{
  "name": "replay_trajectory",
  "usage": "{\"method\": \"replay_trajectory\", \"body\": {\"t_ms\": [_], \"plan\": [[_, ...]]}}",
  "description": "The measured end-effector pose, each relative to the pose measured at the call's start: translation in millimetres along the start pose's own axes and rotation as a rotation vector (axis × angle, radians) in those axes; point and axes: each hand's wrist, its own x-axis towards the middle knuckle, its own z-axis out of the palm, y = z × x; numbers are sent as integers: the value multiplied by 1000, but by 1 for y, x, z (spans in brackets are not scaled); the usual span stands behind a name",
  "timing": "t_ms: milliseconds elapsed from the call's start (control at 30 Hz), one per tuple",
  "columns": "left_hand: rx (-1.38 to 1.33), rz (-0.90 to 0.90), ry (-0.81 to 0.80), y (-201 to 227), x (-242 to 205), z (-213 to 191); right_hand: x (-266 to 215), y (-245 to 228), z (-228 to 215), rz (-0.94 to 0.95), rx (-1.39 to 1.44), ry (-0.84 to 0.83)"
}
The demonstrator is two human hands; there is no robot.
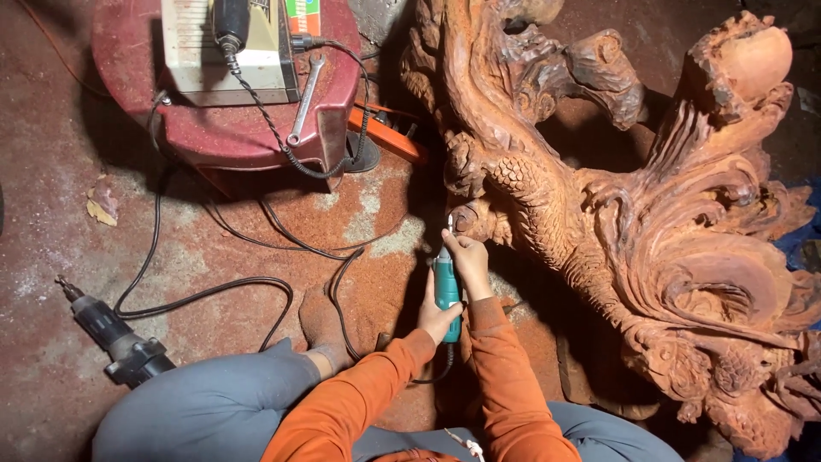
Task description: Using a rotary tool to sand and refine the details of a large, intricate wood carving.
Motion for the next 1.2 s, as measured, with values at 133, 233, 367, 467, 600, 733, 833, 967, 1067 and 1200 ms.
{"method": "replay_trajectory", "body": {"t_ms": [133, 233, 367, 467, 600, 733, 833, 967, 1067, 1200], "plan": [[86, 18, -31, 16, -3, -8, 9, 8, 2, 1, 101, 15], [118, 16, -34, 21, -6, -9, 10, 9, 3, -1, 125, 19], [102, -3, -4, 10, -2, -13, 1, -2, 8, -1, 77, -31], [104, -11, -6, 2, 4, -19, 8, 9, 16, -7, 74, -27], [162, 10, -26, 27, 3, -26, 12, 7, 18, -3, 110, -20], [160, 2, -78, 40, 11, -36, 13, 4, 16, 2, 148, 12], [214, 14, -91, 48, 15, -40, 13, 2, 16, 13, 177, 32], [254, 29, -96, 53, 12, -44, 16, 1, 20, 16, 200, 42], [109, 21, -129, 39, 19, -47, 10, -5, 20, 16, 200, 41], [13, -6, -142, 28, 18, -44, 5, -12, 16, 13, 178, 21]]}}
